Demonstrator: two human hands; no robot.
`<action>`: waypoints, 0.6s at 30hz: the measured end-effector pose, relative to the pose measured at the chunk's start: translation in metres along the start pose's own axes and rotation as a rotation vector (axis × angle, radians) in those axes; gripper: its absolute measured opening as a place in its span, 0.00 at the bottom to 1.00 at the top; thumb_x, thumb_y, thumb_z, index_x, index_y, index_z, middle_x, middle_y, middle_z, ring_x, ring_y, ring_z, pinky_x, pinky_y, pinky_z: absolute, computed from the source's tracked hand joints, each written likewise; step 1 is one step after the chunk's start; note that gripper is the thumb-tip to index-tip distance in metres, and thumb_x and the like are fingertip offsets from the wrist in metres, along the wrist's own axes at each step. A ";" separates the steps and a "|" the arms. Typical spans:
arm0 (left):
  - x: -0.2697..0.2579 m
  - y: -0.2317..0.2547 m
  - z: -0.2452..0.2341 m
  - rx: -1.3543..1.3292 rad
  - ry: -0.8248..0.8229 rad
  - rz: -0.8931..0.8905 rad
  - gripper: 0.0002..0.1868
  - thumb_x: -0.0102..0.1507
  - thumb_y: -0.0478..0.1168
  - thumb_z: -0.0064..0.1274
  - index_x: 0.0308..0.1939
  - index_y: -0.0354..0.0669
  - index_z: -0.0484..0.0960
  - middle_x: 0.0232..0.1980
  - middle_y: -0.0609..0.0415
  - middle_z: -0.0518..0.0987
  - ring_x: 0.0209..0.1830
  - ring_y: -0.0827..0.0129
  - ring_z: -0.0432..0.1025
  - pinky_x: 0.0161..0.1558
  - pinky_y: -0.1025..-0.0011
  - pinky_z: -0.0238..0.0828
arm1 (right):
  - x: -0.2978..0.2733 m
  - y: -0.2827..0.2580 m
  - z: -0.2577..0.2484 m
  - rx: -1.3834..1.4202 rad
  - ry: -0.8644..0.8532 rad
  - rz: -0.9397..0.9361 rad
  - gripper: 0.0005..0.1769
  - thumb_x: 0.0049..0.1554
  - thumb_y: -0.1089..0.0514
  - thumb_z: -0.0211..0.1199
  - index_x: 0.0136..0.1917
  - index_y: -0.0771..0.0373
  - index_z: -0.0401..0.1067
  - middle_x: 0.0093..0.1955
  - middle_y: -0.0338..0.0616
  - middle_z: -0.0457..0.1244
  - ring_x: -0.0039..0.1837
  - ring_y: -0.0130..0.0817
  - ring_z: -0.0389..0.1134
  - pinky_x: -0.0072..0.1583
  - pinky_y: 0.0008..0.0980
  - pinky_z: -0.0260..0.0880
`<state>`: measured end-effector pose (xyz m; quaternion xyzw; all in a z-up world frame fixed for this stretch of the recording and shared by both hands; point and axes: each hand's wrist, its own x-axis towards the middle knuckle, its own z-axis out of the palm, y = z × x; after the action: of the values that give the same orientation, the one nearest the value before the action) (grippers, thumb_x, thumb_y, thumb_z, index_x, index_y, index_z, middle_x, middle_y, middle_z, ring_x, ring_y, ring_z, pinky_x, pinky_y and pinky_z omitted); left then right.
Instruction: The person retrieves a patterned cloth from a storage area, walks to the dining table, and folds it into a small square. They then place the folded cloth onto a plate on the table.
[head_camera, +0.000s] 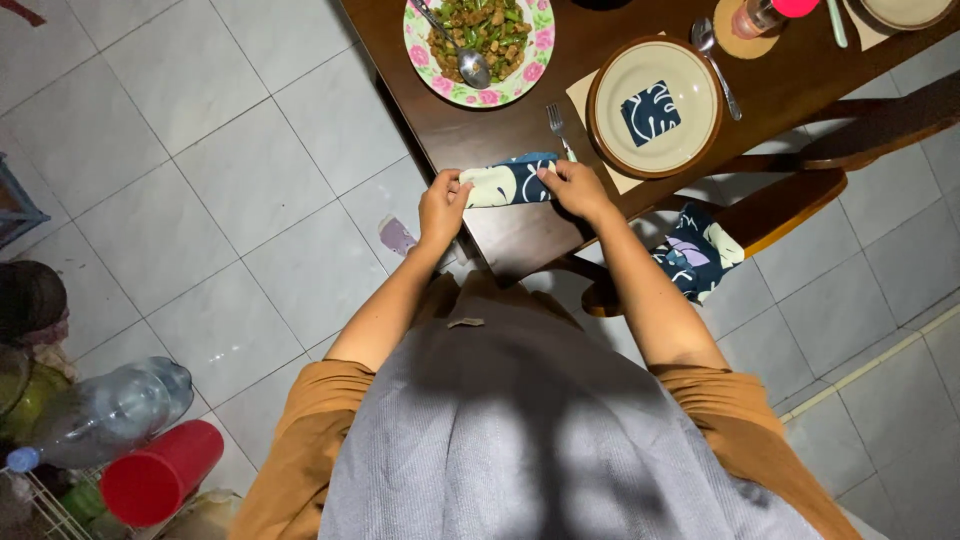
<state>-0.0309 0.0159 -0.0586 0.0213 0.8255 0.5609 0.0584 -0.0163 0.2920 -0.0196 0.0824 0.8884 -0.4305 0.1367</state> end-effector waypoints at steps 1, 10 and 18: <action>0.002 -0.001 0.003 -0.032 0.030 -0.012 0.15 0.65 0.41 0.59 0.54 0.42 0.78 0.32 0.54 0.83 0.29 0.69 0.77 0.35 0.70 0.71 | 0.001 0.001 0.002 -0.010 0.029 0.021 0.20 0.63 0.41 0.61 0.49 0.61 0.76 0.41 0.53 0.69 0.45 0.49 0.71 0.51 0.41 0.68; 0.000 0.007 0.009 -0.201 0.111 -0.020 0.12 0.67 0.36 0.57 0.50 0.38 0.71 0.30 0.53 0.79 0.27 0.71 0.73 0.30 0.72 0.68 | -0.004 -0.016 0.021 -0.229 0.262 0.122 0.18 0.65 0.43 0.56 0.51 0.60 0.70 0.46 0.61 0.68 0.52 0.65 0.67 0.54 0.58 0.65; -0.004 0.015 0.008 -0.043 0.131 0.147 0.05 0.67 0.30 0.50 0.46 0.37 0.73 0.35 0.46 0.78 0.30 0.62 0.73 0.35 0.66 0.70 | -0.013 -0.027 0.035 -0.281 0.364 0.138 0.17 0.66 0.43 0.56 0.49 0.59 0.70 0.45 0.59 0.69 0.51 0.65 0.68 0.53 0.60 0.65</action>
<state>-0.0266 0.0281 -0.0474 0.0438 0.8115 0.5815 -0.0367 -0.0047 0.2477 -0.0164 0.1996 0.9418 -0.2703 0.0135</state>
